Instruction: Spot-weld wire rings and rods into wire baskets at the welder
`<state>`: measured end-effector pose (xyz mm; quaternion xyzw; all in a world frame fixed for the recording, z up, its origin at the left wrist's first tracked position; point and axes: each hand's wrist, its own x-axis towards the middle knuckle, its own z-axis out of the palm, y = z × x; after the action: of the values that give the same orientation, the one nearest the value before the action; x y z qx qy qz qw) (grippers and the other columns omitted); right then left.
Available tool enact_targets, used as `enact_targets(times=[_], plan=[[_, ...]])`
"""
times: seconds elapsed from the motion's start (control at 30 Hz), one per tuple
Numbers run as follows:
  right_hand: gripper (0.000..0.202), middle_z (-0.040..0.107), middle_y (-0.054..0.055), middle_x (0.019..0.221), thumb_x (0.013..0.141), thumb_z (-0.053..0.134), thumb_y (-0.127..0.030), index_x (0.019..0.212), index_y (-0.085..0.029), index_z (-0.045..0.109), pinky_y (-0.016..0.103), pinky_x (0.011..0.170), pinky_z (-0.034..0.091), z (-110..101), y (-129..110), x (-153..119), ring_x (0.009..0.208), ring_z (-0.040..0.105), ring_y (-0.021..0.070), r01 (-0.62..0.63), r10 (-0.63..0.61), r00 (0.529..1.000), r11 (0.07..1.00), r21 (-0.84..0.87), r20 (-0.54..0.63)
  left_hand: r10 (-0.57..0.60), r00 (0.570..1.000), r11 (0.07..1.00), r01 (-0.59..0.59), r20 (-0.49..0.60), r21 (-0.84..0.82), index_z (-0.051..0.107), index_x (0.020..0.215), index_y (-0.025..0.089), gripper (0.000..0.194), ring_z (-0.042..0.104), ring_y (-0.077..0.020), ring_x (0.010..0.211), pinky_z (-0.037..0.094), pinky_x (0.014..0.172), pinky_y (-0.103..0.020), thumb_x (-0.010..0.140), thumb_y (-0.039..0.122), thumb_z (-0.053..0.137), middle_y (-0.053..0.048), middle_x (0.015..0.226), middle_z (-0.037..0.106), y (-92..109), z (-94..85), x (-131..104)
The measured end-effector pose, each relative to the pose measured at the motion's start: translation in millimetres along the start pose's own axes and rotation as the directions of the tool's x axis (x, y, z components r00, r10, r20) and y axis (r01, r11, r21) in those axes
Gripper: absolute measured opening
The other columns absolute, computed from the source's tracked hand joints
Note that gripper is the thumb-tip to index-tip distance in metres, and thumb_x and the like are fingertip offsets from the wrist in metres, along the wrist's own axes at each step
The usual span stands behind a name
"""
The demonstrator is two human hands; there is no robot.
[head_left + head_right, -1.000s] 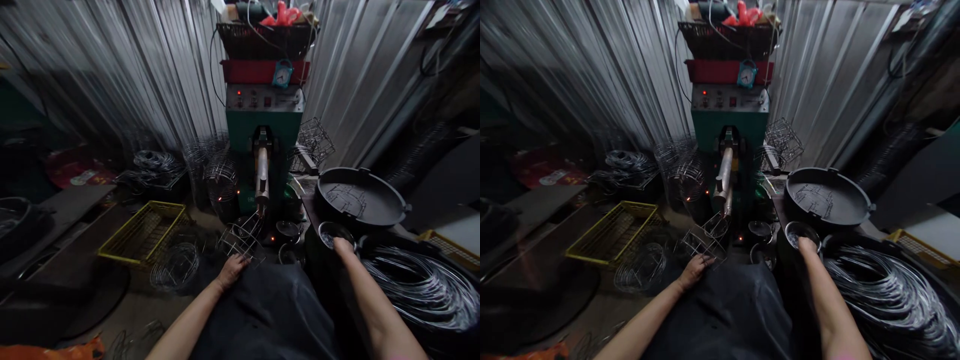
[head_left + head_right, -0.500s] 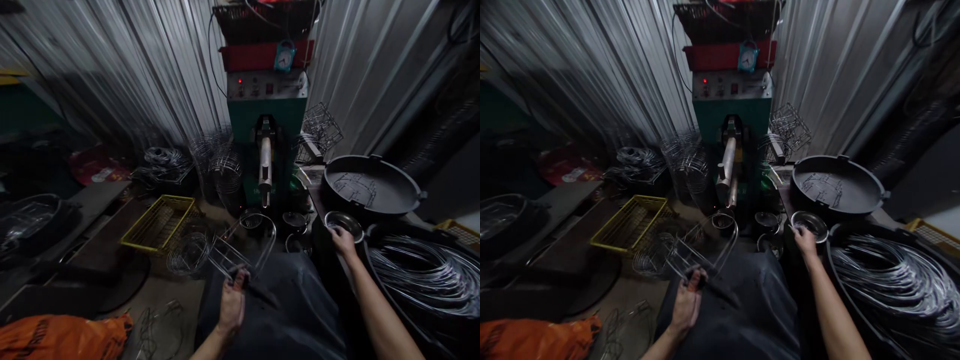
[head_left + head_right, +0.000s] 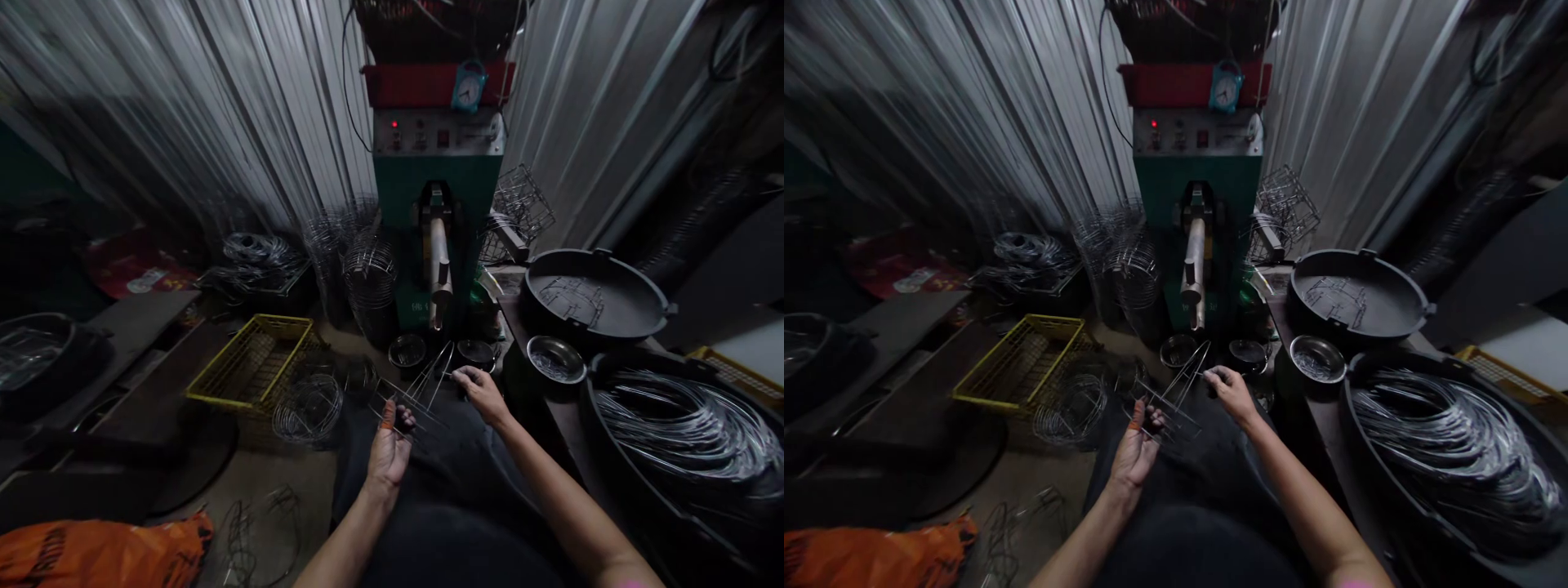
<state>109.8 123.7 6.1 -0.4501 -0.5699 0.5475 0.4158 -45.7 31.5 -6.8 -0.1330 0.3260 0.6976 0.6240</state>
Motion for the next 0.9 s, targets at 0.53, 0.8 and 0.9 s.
enact_targets(times=[0.53, 0.8, 0.9], plan=[[0.028, 0.042, -0.004, 0.053, 0.072, 0.058, -0.042, 0.061, -0.017, 0.054, 0.021, 0.049, 0.03, 27, 20, -19, 0.05, 0.037, 0.0086, 0.036, -0.012, 0.989, 0.986, 0.16, -0.147, 0.043, 0.98, 0.897, -0.124, 0.196, 0.425, 0.056, 0.091, 0.017, 0.04, 0.054, -0.0101, 0.054, 0.042, 0.053, -0.022, 0.06, 0.038, 0.07, 0.003, 0.061, 0.059, -6, -40.9, -6], [0.029, 0.043, -0.004, 0.053, 0.072, 0.057, -0.044, 0.061, -0.017, 0.053, 0.022, 0.049, 0.031, 25, 24, -15, 0.05, 0.037, 0.0092, 0.036, -0.013, 0.988, 0.989, 0.144, -0.154, 0.072, 0.968, 0.82, -0.194, 0.239, 0.538, 0.053, 0.079, 0.015, 0.036, 0.047, -0.007, 0.044, 0.036, 0.044, -0.018, 0.059, 0.039, 0.071, 0.004, 0.052, 0.053, -6, -43.3, -3], [0.029, 0.042, -0.003, 0.054, 0.072, 0.056, -0.045, 0.062, -0.017, 0.053, 0.022, 0.049, 0.033, 25, 24, -11, 0.051, 0.038, 0.0094, 0.047, -0.022, 0.988, 0.985, 0.164, -0.154, 0.095, 0.972, 0.83, -0.197, 0.216, 0.522, 0.055, 0.077, 0.015, 0.037, 0.049, -0.0078, 0.049, 0.037, 0.043, -0.018, 0.055, 0.037, 0.074, 0.003, 0.058, 0.054, -7, -37.7, -2]])
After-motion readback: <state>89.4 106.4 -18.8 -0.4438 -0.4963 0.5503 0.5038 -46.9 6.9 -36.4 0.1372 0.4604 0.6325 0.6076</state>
